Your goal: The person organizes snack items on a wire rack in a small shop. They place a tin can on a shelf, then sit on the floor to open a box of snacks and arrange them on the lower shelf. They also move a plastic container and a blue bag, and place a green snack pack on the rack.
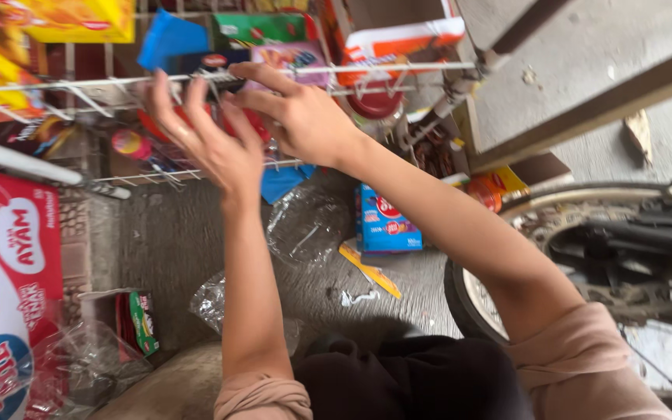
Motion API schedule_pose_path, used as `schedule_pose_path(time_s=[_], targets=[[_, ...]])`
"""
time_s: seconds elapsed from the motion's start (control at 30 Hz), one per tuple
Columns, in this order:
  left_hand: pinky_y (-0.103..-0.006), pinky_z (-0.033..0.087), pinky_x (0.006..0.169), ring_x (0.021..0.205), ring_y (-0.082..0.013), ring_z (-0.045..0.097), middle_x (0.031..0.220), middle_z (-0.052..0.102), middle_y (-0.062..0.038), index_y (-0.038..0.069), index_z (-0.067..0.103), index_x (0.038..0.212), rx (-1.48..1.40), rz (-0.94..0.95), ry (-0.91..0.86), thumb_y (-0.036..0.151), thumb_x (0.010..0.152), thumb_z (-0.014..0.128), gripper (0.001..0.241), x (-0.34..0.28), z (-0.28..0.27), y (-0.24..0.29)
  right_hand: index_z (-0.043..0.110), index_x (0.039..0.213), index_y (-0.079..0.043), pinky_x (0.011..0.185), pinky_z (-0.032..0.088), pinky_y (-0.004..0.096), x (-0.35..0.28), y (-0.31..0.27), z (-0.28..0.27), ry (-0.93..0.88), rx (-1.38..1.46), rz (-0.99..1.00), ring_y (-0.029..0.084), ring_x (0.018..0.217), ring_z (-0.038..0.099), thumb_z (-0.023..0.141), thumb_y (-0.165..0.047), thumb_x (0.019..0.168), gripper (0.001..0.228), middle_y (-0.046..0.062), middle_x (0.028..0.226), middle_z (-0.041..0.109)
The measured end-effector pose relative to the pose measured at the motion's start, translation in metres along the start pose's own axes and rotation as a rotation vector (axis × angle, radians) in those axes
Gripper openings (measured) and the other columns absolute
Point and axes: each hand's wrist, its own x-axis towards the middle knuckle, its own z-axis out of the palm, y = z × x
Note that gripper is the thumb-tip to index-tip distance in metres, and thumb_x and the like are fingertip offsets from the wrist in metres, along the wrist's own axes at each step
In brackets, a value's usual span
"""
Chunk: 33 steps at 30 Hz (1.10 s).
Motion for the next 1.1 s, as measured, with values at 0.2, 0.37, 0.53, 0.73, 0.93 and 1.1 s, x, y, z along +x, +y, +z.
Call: schedule_pose_path(time_s=[0.2,0.37,0.53,0.73,0.93,1.1], targets=[[-0.0588,0.035,0.118,0.138,-0.0448,0.041,0.146,0.037,-0.021,-0.002,0.050,0.130,-0.254,0.017,-0.177,0.026,0.102,0.065,0.042,-0.093,0.051,0.045,0.070,0.117,-0.008,0.080,0.062,0.041,-0.097,0.031,-0.015,-0.068,-0.036,0.126,0.034,0.100,0.074,0.069,0.002,0.080,0.039,0.010,0.129,0.066],[-0.0519,0.041,0.116,0.132,-0.0410,0.052,0.133,0.054,-0.021,-0.001,0.049,0.139,-0.471,-0.247,-0.623,0.017,0.099,0.068,0.047,-0.226,0.108,0.044,0.069,0.113,-0.003,0.086,0.060,0.040,-0.203,0.111,0.009,-0.178,0.227,0.596,0.032,0.101,0.075,0.066,-0.001,0.087,0.027,0.015,0.110,0.073],[-0.0484,0.041,0.110,0.127,-0.0411,0.051,0.126,0.058,-0.022,0.001,0.050,0.129,-0.332,-0.534,-0.892,0.019,0.080,0.081,0.061,-0.355,0.143,0.025,0.068,0.130,-0.014,0.106,0.050,0.045,-0.316,0.168,0.040,-0.669,-0.075,0.990,0.035,0.126,0.062,0.065,-0.004,0.081,0.051,0.019,0.127,0.069],[-0.0457,0.040,0.109,0.129,-0.0389,0.049,0.133,0.051,-0.026,-0.002,0.040,0.135,-0.315,-0.948,-1.086,0.020,0.073,0.088,0.082,-0.423,0.130,0.013,0.038,0.151,-0.012,0.097,0.046,0.049,-0.368,0.172,0.068,-0.600,-0.131,0.945,0.044,0.130,0.052,0.073,-0.014,0.079,0.080,0.025,0.155,0.039],[-0.0410,0.052,0.099,0.116,-0.0318,0.065,0.127,0.061,-0.023,-0.001,0.033,0.140,-0.578,-1.040,-1.121,0.024,0.071,0.093,0.095,-0.407,0.116,0.001,0.063,0.133,-0.010,0.100,0.051,0.044,-0.386,0.161,0.081,-0.742,-0.157,1.019,0.037,0.121,0.062,0.076,-0.029,0.087,0.051,0.019,0.134,0.062],[-0.0385,0.064,0.080,0.103,-0.0244,0.070,0.123,0.061,-0.020,0.003,0.027,0.140,-0.800,-1.233,-1.222,0.014,0.065,0.091,0.099,-0.375,0.103,0.005,0.077,0.109,-0.013,0.092,0.056,0.042,-0.396,0.170,0.091,-0.747,0.243,0.866,0.030,0.103,0.072,0.077,-0.025,0.082,0.029,0.012,0.108,0.076]])
